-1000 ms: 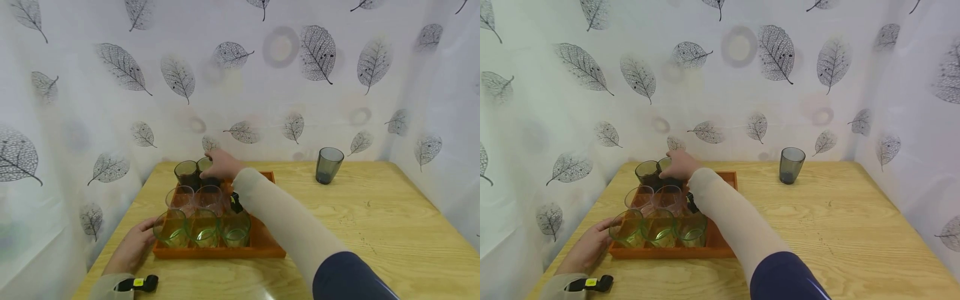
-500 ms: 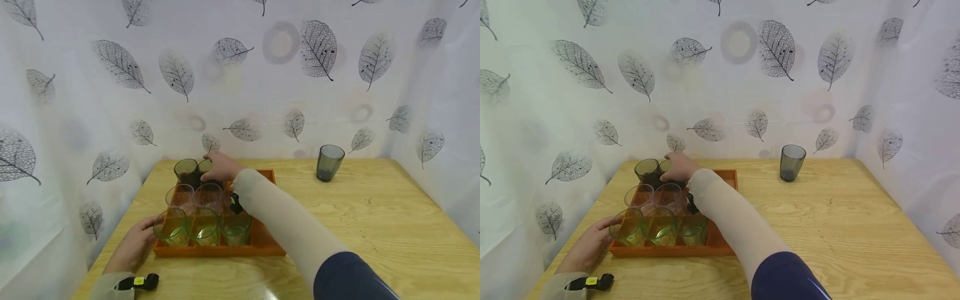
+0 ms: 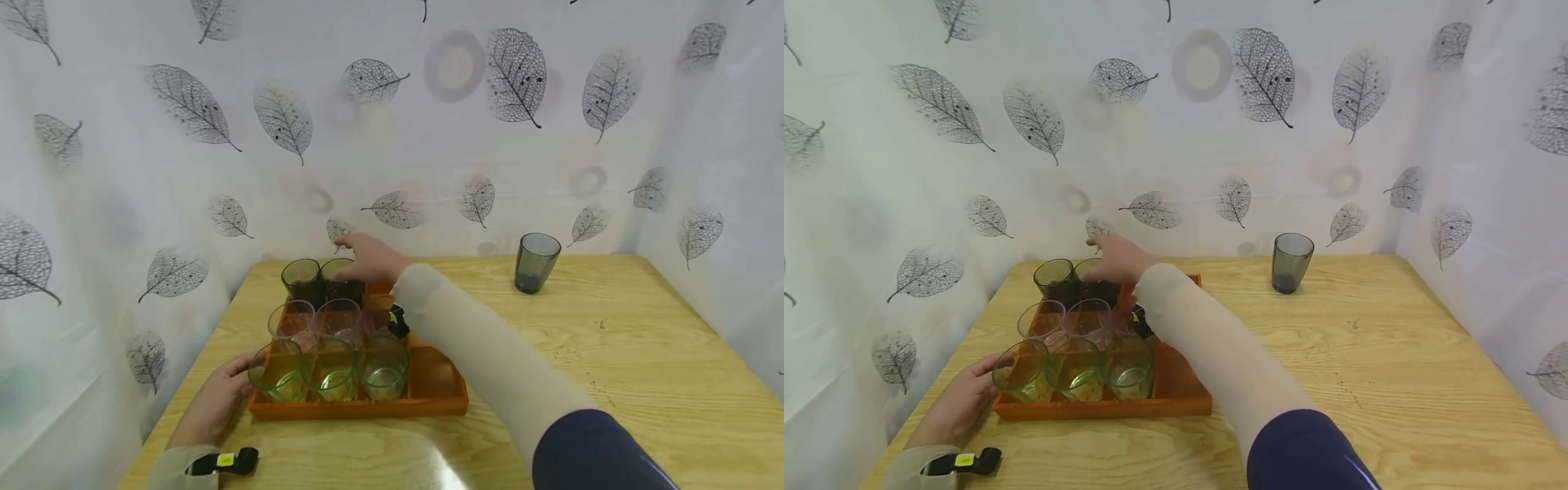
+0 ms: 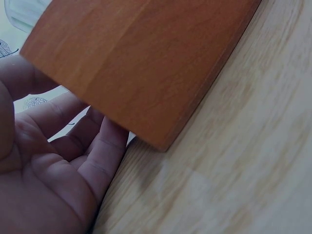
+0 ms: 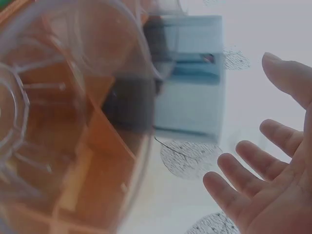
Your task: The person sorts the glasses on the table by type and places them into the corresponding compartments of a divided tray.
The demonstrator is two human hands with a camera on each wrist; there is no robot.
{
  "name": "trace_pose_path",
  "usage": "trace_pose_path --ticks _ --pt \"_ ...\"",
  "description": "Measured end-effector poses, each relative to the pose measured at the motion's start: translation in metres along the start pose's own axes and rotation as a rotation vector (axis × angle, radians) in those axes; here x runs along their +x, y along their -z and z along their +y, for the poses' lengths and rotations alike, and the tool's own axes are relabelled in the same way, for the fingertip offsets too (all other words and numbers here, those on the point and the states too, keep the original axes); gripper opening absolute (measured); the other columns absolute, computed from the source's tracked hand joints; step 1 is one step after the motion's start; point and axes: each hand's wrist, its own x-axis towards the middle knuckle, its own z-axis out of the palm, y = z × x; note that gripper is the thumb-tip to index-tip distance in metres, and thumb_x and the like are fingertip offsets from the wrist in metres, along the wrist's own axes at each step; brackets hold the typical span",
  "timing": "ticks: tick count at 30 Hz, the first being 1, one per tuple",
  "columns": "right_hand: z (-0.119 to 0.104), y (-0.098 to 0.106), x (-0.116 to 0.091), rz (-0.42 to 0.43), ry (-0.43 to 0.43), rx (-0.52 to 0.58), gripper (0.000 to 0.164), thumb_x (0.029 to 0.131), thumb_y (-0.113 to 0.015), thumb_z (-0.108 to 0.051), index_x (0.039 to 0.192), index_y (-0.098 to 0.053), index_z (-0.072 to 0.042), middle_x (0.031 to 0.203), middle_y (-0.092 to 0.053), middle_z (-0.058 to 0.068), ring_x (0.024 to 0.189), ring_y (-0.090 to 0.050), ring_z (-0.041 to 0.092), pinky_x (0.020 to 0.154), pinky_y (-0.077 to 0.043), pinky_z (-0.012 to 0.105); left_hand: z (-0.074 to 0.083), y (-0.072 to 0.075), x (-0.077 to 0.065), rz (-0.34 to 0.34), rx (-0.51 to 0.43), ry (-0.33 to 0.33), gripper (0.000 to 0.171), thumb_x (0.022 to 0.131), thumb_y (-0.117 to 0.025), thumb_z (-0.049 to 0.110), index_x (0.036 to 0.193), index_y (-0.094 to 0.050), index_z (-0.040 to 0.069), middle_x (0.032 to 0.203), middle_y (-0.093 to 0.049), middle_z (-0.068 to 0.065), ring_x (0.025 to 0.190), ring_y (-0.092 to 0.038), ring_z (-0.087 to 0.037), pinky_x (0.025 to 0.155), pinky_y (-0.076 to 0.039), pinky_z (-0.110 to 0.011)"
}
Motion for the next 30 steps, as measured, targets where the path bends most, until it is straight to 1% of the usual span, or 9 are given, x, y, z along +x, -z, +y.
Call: trace_pose_path --ticks 3,5,9,11,12,16,21,24,30 --pt "0.002 0.013 -0.008 0.008 0.004 0.026 0.081 0.092 -0.074 -0.041 0.158 -0.036 -0.013 0.156 -0.041 0.008 0.141 -0.040 0.027 0.113 -0.036 0.041 0.001 0.000 -0.001 0.002 0.000 0.014 0.064 0.102 -0.063 0.033 0.154 -0.041 0.002 0.158 -0.032 -0.011 0.140 -0.032 -0.021 0.096 -0.043 -0.019" --pt "0.004 0.020 -0.013 0.017 -0.008 0.046 0.080 0.093 -0.073 -0.041 0.158 -0.036 -0.015 0.156 -0.041 0.008 0.140 -0.041 0.027 0.112 -0.038 0.043 0.001 0.000 -0.002 -0.014 -0.022 0.018 0.066 0.102 -0.062 0.031 0.156 -0.037 0.001 0.160 -0.029 -0.011 0.143 -0.028 -0.024 0.098 -0.041 -0.019" --pt "0.012 0.035 -0.026 0.042 -0.041 0.086 0.078 0.094 -0.071 -0.041 0.158 -0.035 -0.016 0.156 -0.040 0.009 0.140 -0.041 0.028 0.111 -0.039 0.046 0.001 0.000 -0.003 -0.011 -0.007 0.016 0.065 0.102 -0.062 0.031 0.155 -0.038 0.001 0.159 -0.030 -0.012 0.143 -0.028 -0.025 0.098 -0.041 -0.020" --pt "0.018 0.042 -0.032 0.060 -0.058 0.095 0.078 0.094 -0.071 -0.043 0.158 -0.035 -0.017 0.157 -0.040 0.008 0.140 -0.041 0.027 0.111 -0.039 0.046 0.001 0.001 -0.003 -0.004 0.014 0.014 0.064 0.102 -0.062 0.030 0.155 -0.039 0.001 0.159 -0.031 -0.013 0.143 -0.028 -0.025 0.096 -0.042 -0.019" --pt "0.021 0.045 -0.036 0.071 -0.061 0.105 0.078 0.094 -0.071 -0.042 0.158 -0.035 -0.016 0.157 -0.040 0.009 0.140 -0.041 0.028 0.111 -0.038 0.046 0.001 0.001 -0.002 -0.002 0.024 0.013 0.064 0.103 -0.062 0.030 0.155 -0.039 0.000 0.159 -0.031 -0.013 0.143 -0.028 -0.025 0.095 -0.042 -0.018" --pt "0.040 0.059 -0.050 0.116 -0.081 0.113 0.079 0.093 -0.070 -0.045 0.159 -0.035 -0.019 0.157 -0.040 0.008 0.141 -0.040 0.028 0.112 -0.037 0.046 0.001 0.000 -0.002 -0.011 0.023 0.021 0.064 0.103 -0.061 0.029 0.155 -0.037 0.000 0.160 -0.028 -0.012 0.142 -0.029 -0.023 0.094 -0.042 -0.017" --pt "0.062 0.075 -0.074 0.160 -0.118 0.133 0.080 0.093 -0.070 -0.047 0.160 -0.033 -0.021 0.157 -0.039 0.006 0.143 -0.037 0.026 0.114 -0.034 0.047 0.002 -0.001 -0.002 -0.017 0.023 0.021 0.065 0.103 -0.061 0.033 0.155 -0.039 0.001 0.160 -0.030 -0.012 0.141 -0.031 -0.021 0.096 -0.041 -0.019" --pt "0.074 0.084 -0.088 0.164 -0.146 0.127 0.079 0.094 -0.068 -0.048 0.160 -0.033 -0.021 0.158 -0.037 0.006 0.144 -0.035 0.027 0.114 -0.033 0.049 0.002 -0.002 -0.003 -0.019 0.025 0.018 0.066 0.103 -0.061 0.034 0.155 -0.039 0.001 0.160 -0.030 -0.012 0.141 -0.032 -0.022 0.097 -0.041 -0.019" --pt "0.098 0.100 -0.117 0.187 -0.175 0.096 0.077 0.096 -0.067 -0.046 0.159 -0.034 -0.017 0.158 -0.036 0.011 0.145 -0.033 0.031 0.113 -0.032 0.055 0.003 -0.002 -0.003 -0.019 0.048 0.023 0.066 0.102 -0.062 0.034 0.155 -0.038 0.001 0.161 -0.029 -0.012 0.143 -0.027 -0.025 0.096 -0.041 -0.019"
